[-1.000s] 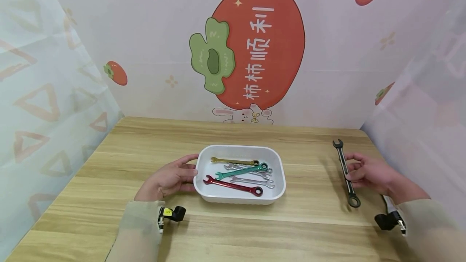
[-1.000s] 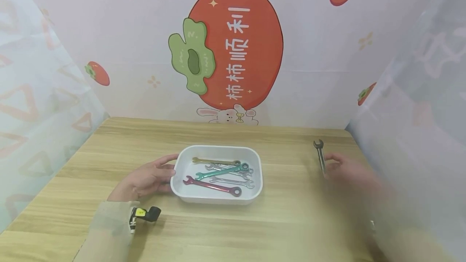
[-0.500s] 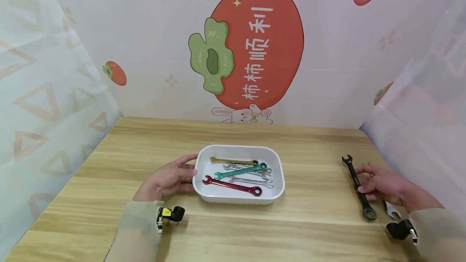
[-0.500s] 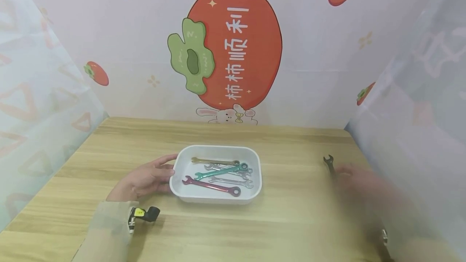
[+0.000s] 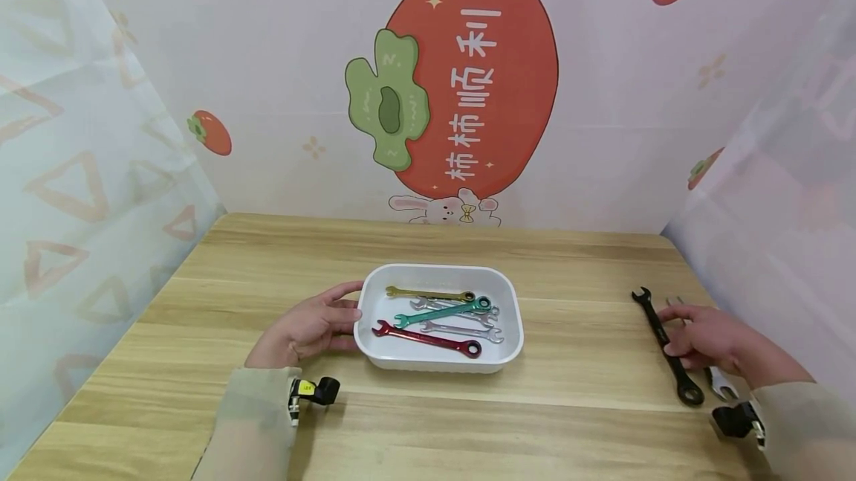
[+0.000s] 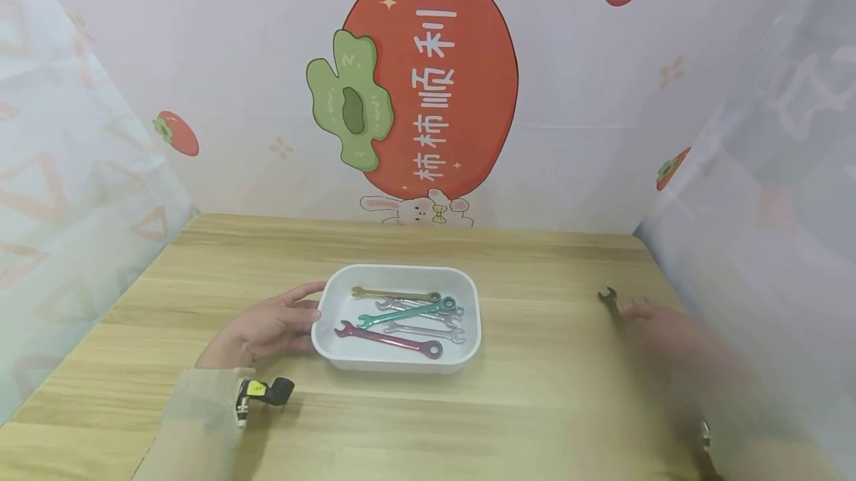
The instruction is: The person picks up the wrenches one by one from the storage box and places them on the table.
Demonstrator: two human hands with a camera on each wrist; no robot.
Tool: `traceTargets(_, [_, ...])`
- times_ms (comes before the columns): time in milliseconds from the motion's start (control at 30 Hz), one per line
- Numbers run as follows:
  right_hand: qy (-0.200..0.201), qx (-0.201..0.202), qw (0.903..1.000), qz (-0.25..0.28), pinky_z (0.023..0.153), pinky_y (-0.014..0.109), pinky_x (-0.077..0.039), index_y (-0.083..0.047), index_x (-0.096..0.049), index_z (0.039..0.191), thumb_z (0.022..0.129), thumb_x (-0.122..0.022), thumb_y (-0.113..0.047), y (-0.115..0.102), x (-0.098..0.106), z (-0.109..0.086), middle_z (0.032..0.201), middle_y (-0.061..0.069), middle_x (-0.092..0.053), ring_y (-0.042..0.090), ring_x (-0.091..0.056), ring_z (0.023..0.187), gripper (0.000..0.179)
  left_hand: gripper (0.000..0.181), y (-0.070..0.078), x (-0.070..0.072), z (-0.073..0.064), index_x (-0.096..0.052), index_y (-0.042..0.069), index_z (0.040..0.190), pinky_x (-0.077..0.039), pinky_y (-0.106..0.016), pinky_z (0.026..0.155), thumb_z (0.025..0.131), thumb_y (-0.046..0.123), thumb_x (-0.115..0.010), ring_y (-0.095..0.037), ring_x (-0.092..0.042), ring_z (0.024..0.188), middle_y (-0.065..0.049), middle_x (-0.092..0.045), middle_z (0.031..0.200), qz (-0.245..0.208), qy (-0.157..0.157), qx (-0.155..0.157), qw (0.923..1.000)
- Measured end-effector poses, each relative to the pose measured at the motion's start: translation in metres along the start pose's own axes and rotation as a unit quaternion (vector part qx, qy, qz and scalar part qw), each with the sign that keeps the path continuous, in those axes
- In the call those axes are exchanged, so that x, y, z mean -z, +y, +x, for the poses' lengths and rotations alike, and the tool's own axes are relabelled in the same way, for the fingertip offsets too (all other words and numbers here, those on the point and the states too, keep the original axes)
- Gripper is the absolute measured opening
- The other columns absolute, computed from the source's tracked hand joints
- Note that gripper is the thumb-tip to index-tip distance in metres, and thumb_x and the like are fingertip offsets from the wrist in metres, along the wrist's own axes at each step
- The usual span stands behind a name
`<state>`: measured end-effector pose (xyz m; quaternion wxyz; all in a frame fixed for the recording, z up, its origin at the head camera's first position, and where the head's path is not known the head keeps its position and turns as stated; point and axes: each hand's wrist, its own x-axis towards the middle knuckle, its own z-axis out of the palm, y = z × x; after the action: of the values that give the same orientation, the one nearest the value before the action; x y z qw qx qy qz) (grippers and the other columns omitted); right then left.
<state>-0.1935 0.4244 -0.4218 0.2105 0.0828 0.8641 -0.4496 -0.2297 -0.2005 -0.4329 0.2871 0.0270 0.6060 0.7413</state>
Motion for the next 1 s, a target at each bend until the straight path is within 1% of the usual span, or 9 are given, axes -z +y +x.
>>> traceTargets(233, [0.023, -0.017, 0.9984, -0.049, 0.061, 0.040, -0.057, 0.015, -0.037, 0.138, 0.085, -0.068, 0.000, -0.004, -0.003, -0.003, 0.084, 0.010, -0.055, 0.023, -0.058, 0.064, 0.063, 0.070, -0.001, 0.000, 0.000, -0.028, 0.009, 0.156, -0.055, -0.051, 0.085, 0.096, -0.003, -0.060, -0.036, -0.062, 0.106, -0.029, -0.042, 0.138, -0.001, 0.001, 0.002, 1.0000])
traceTargets(300, [0.024, -0.017, 0.9977, -0.061, 0.061, 0.040, -0.056, 0.016, -0.037, 0.136, 0.087, -0.067, -0.001, -0.006, -0.004, -0.004, 0.083, 0.009, -0.055, 0.024, -0.058, 0.065, 0.059, 0.069, -0.001, 0.000, 0.000, -0.027, 0.009, 0.156, -0.055, -0.050, 0.085, 0.096, -0.003, -0.059, -0.036, -0.062, 0.105, -0.029, -0.043, 0.137, 0.000, 0.001, 0.002, 1.0000])
traceTargets(367, [0.027, -0.015, 0.9978, -0.059, 0.061, 0.040, -0.057, 0.017, -0.036, 0.136, 0.090, -0.065, -0.003, -0.008, -0.004, -0.007, 0.082, 0.009, -0.055, 0.024, -0.059, 0.066, 0.057, 0.069, -0.002, 0.000, 0.000, -0.027, 0.009, 0.156, -0.055, -0.050, 0.085, 0.096, -0.003, -0.059, -0.036, -0.063, 0.105, -0.029, -0.043, 0.137, 0.001, 0.001, 0.002, 1.0000])
traceTargets(467, [0.025, 0.000, 0.9995, -0.020, 0.063, 0.039, -0.058, 0.016, -0.032, 0.141, 0.097, -0.060, -0.009, -0.011, -0.005, -0.011, 0.087, 0.009, -0.057, 0.023, -0.060, 0.069, 0.057, 0.069, -0.002, 0.000, 0.000, -0.027, 0.009, 0.156, -0.055, -0.050, 0.085, 0.096, -0.003, -0.059, -0.036, -0.063, 0.105, -0.028, -0.043, 0.137, 0.002, 0.001, 0.002, 1.0000])
traceTargets(533, [0.014, 0.008, 0.9992, 0.037, 0.068, 0.039, -0.059, 0.014, -0.026, 0.147, 0.100, -0.057, -0.012, -0.009, -0.006, -0.012, 0.095, 0.011, -0.059, 0.025, -0.063, 0.074, 0.062, 0.069, -0.002, 0.000, 0.000, -0.027, 0.009, 0.156, -0.055, -0.050, 0.085, 0.096, -0.003, -0.059, -0.036, -0.063, 0.105, -0.029, -0.043, 0.138, 0.000, 0.000, 0.002, 1.0000])
traceTargets(600, [-0.007, 0.013, 0.9962, 0.086, 0.074, 0.040, -0.059, 0.013, -0.017, 0.151, 0.103, -0.055, -0.014, -0.007, -0.007, -0.012, 0.102, 0.012, -0.061, 0.026, -0.065, 0.081, 0.067, 0.069, -0.001, 0.000, 0.000, -0.027, 0.009, 0.156, -0.055, -0.050, 0.085, 0.096, -0.002, -0.059, -0.036, -0.063, 0.105, -0.029, -0.042, 0.138, 0.001, 0.000, 0.002, 1.0000])
traceTargets(667, [-0.022, 0.016, 0.9924, 0.120, 0.079, 0.042, -0.058, 0.013, -0.010, 0.152, 0.104, -0.053, -0.014, -0.003, -0.009, -0.010, 0.108, 0.011, -0.062, 0.027, -0.066, 0.088, 0.071, 0.070, -0.001, 0.001, 0.000, -0.027, 0.009, 0.157, -0.055, -0.050, 0.085, 0.096, -0.003, -0.060, -0.036, -0.062, 0.105, -0.029, -0.041, 0.138, 0.001, 0.001, 0.001, 1.0000])
traceTargets(767, [-0.022, 0.017, 0.9915, 0.127, 0.081, 0.042, -0.057, 0.014, -0.008, 0.152, 0.105, -0.051, -0.015, 0.002, -0.012, -0.008, 0.110, 0.009, -0.063, 0.026, -0.066, 0.093, 0.070, 0.070, -0.001, 0.002, 0.000, -0.027, 0.009, 0.157, -0.055, -0.050, 0.085, 0.096, -0.002, -0.060, -0.036, -0.063, 0.105, -0.029, -0.041, 0.139, 0.003, 0.004, 0.000, 1.0000])
traceTargets(1000, [0.006, 0.009, 0.9935, 0.114, 0.080, 0.041, -0.058, 0.019, -0.015, 0.148, 0.104, -0.050, -0.014, -0.001, -0.011, -0.016, 0.107, 0.007, -0.063, 0.024, -0.067, 0.090, 0.065, 0.069, 0.001, 0.001, -0.001, -0.028, 0.009, 0.156, -0.055, -0.051, 0.085, 0.096, -0.002, -0.060, -0.035, -0.063, 0.105, -0.029, -0.042, 0.139, 0.003, -0.001, -0.001, 1.0000])
